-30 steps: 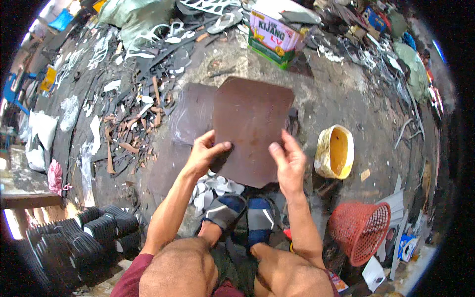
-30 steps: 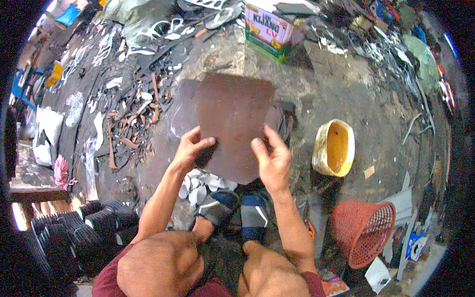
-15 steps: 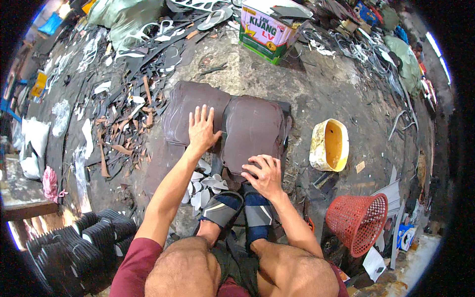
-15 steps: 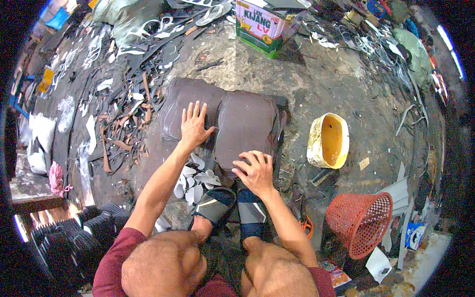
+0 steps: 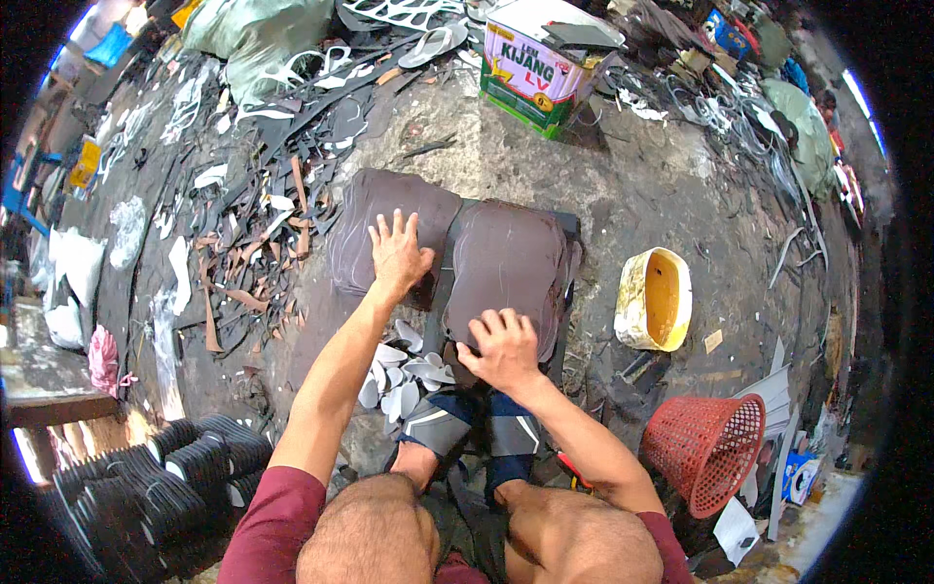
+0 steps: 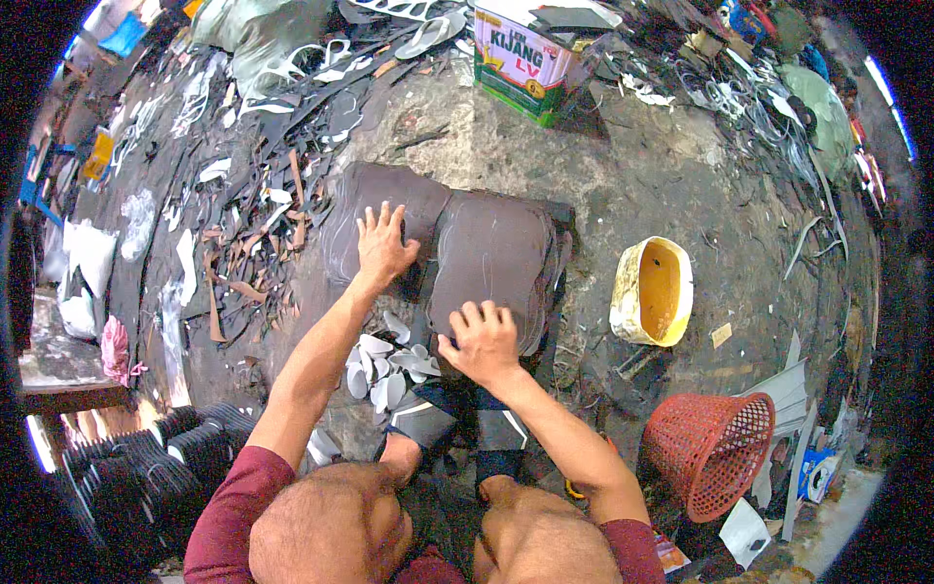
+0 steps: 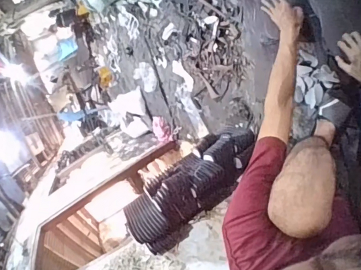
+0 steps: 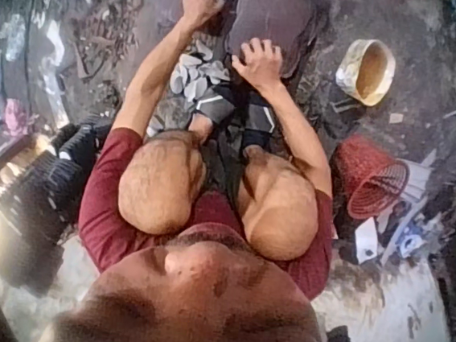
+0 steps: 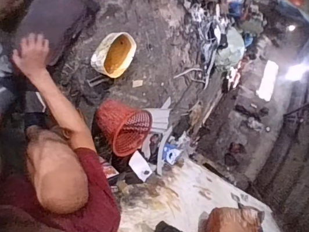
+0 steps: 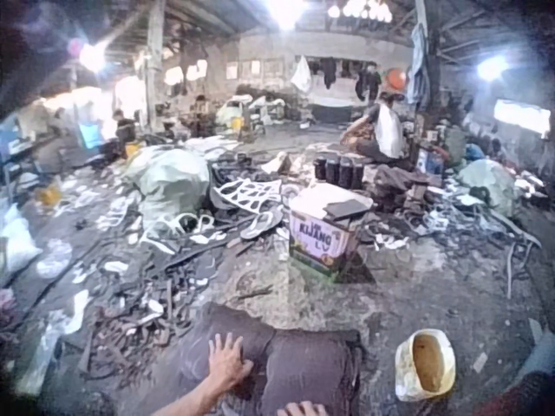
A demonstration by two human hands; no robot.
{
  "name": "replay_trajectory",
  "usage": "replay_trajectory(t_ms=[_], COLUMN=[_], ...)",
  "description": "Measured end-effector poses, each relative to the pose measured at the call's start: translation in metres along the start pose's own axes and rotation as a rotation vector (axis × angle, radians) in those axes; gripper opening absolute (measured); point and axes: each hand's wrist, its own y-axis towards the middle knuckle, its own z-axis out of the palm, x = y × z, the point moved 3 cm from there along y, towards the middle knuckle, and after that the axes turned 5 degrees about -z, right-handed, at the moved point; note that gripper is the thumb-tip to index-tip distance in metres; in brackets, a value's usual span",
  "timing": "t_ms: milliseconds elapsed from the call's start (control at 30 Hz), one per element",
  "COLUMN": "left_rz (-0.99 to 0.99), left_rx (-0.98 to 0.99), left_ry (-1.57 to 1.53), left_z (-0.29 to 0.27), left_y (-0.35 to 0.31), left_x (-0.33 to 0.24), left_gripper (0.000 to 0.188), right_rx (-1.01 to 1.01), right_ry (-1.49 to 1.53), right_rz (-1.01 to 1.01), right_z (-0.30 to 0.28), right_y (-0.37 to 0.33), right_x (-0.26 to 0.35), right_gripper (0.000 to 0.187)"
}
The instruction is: The person sits on the floor and repeatedly trims the edges of dark brown rubber sheets using a small blade. They lift each sheet, trim along the perimeter, and place it back into a stack. The process is repeated for multiple sheets.
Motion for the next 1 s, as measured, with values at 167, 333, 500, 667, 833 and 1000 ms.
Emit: replay_trajectory(t_ms=[167,333,500,667,833,1000], left_rz=[0.063,0.006,0.005,-0.499,-0.418,-0.575], left_rx=[0.002,0.179,-0.106,-0.143,-0.028,-0.078], left_ry=[0.036,0.022,0.054,-0.171,-0.136,-0.084], left_z=[-0.006,-0.003,-0.001,-0.016,-0.041,-0.031], left_y=[0.003,0.008,0.014,0.022,0.031,0.017], left_x=[-0.022,-0.012,0.003,0.033,0.033,0.062], left_gripper=[0.094,0.101,0.082,0.08,0.059,0.059], right_rx=[-0.054,-0.261,-0.652,-0.521,-0.242,0.154], right_ry=[-0.138,0.11,-0.265,-0.323,-0.013,0.072], right_rz=[-0.139,0.362,0.523,0.046,-0.009,0.059], right_z=[0.026,-0.015,-0.236,-0.274,-0.133,-0.025], right_y=[-0.007,0.003,0.022,0.07,0.021,-0.037], right_x=[-0.008,-0.101,-0.218,-0.124,-0.061,-0.007], right_gripper=[0.02,0.013,0.011,0.004,0.006,0.013])
